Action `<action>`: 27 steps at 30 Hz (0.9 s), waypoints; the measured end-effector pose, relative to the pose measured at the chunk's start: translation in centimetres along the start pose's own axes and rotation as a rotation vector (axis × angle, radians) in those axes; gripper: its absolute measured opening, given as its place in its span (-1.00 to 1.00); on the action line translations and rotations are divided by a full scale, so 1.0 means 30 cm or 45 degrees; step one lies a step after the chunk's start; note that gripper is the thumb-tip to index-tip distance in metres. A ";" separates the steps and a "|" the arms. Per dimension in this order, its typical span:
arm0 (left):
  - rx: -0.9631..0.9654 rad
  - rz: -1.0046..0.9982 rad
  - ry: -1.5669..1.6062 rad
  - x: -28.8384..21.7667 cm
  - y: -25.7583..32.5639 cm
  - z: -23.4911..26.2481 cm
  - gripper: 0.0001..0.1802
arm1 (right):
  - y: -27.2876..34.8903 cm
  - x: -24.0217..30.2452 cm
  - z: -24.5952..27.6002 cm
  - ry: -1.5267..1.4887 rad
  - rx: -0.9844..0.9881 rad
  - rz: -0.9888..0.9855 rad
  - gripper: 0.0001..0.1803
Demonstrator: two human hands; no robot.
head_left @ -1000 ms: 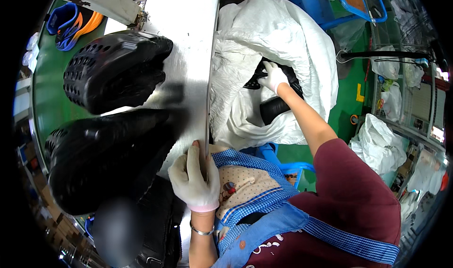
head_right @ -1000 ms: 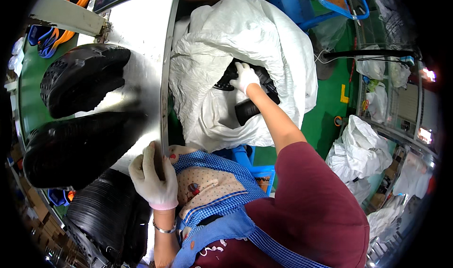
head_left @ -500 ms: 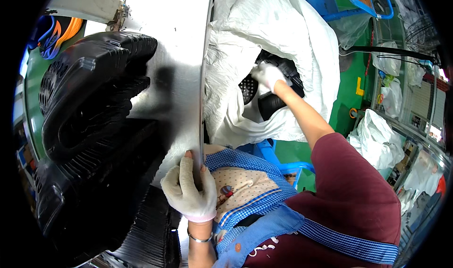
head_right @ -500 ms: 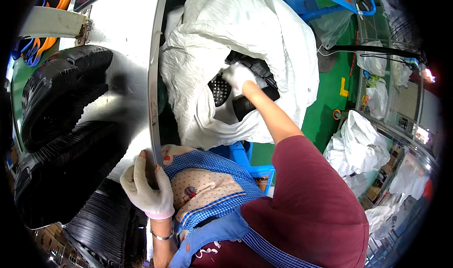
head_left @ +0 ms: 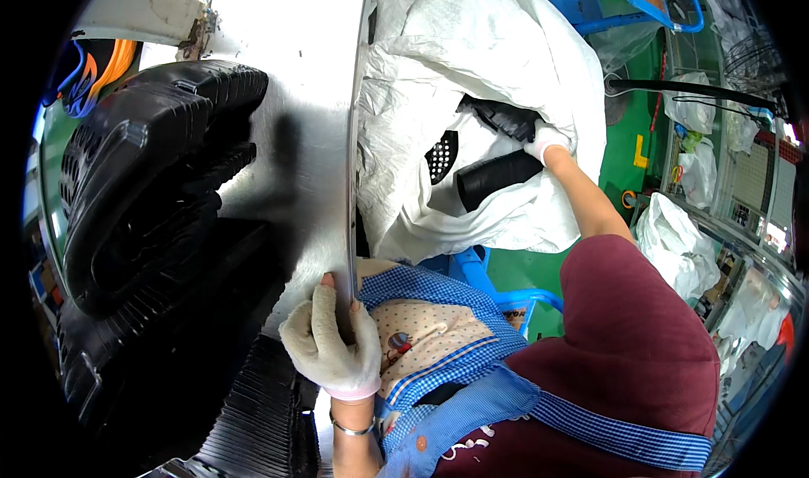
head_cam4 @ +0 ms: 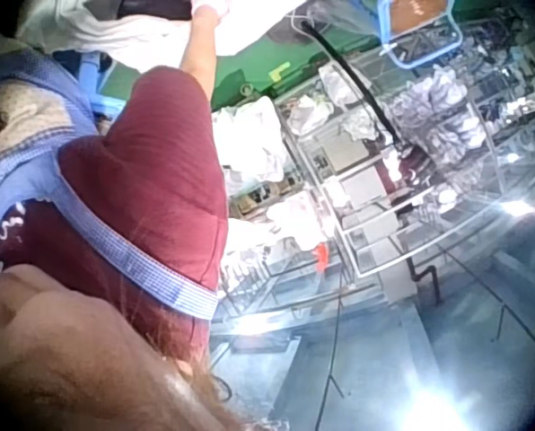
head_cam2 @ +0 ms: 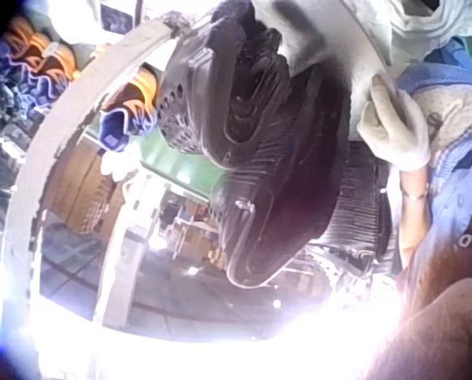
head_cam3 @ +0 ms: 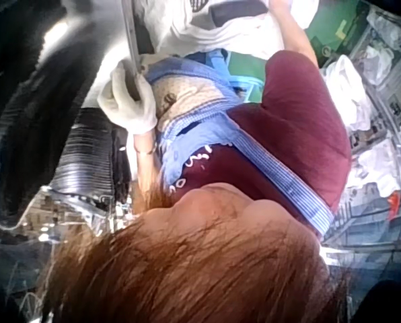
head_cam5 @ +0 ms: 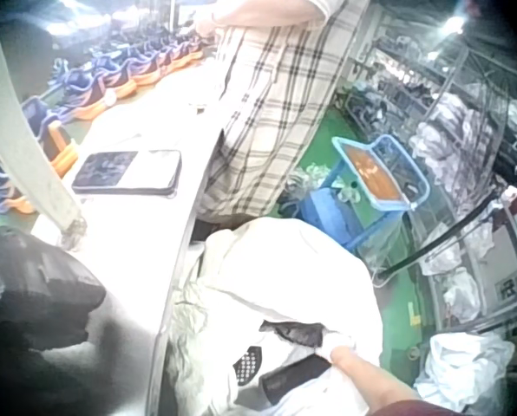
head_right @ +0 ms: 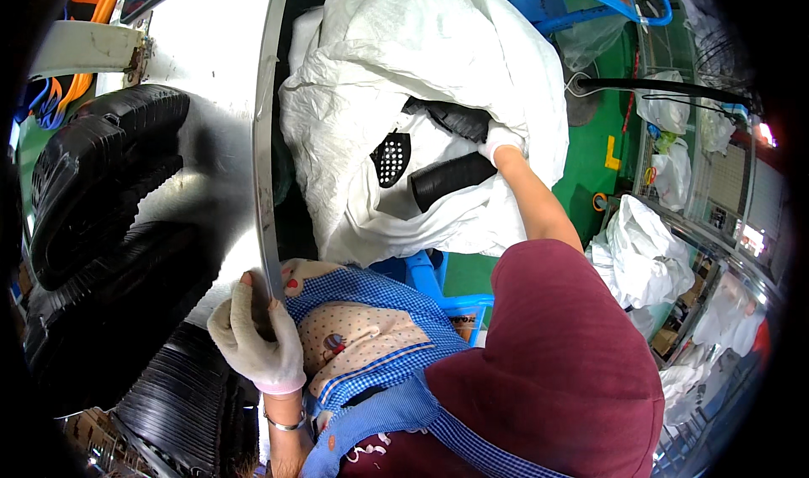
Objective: The person inserts black plastic shoe inserts into blue and orange slip-on shoes on a factory assembly line. They repeatedly pick up inserts from a white sack and place them into the shoes arranged on a green conveyor belt.
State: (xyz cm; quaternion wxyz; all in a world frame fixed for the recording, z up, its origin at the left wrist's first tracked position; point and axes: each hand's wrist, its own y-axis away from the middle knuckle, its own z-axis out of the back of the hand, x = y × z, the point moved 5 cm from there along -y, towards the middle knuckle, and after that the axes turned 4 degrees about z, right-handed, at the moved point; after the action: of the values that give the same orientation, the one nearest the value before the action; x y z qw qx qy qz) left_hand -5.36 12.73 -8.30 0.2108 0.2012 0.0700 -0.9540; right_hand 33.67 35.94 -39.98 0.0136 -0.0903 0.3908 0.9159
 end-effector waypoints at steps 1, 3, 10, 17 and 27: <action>0.001 0.003 -0.003 0.002 0.003 0.000 -0.46 | 0.016 0.014 -0.001 0.001 0.003 0.003 -0.28; -0.024 0.005 0.009 0.006 0.005 0.003 -0.46 | 0.059 0.059 0.020 0.110 -0.038 0.034 -0.38; -0.018 0.019 0.093 0.016 0.014 -0.003 -0.48 | 0.024 -0.049 -0.073 0.083 -0.206 0.179 -0.50; -0.065 0.002 0.062 0.015 0.015 -0.005 -0.53 | 0.228 0.006 0.079 -0.305 -0.286 0.555 -0.40; -0.119 -0.055 0.351 0.020 0.014 0.003 -0.63 | 0.847 0.226 0.460 -1.571 -0.042 1.163 -0.41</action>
State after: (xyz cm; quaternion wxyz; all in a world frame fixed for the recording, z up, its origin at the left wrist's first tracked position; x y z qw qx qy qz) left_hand -5.71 12.09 -8.49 0.1879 0.3187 0.1468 -0.9174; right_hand 22.45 27.89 -13.68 -0.1519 0.6076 0.2972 0.7207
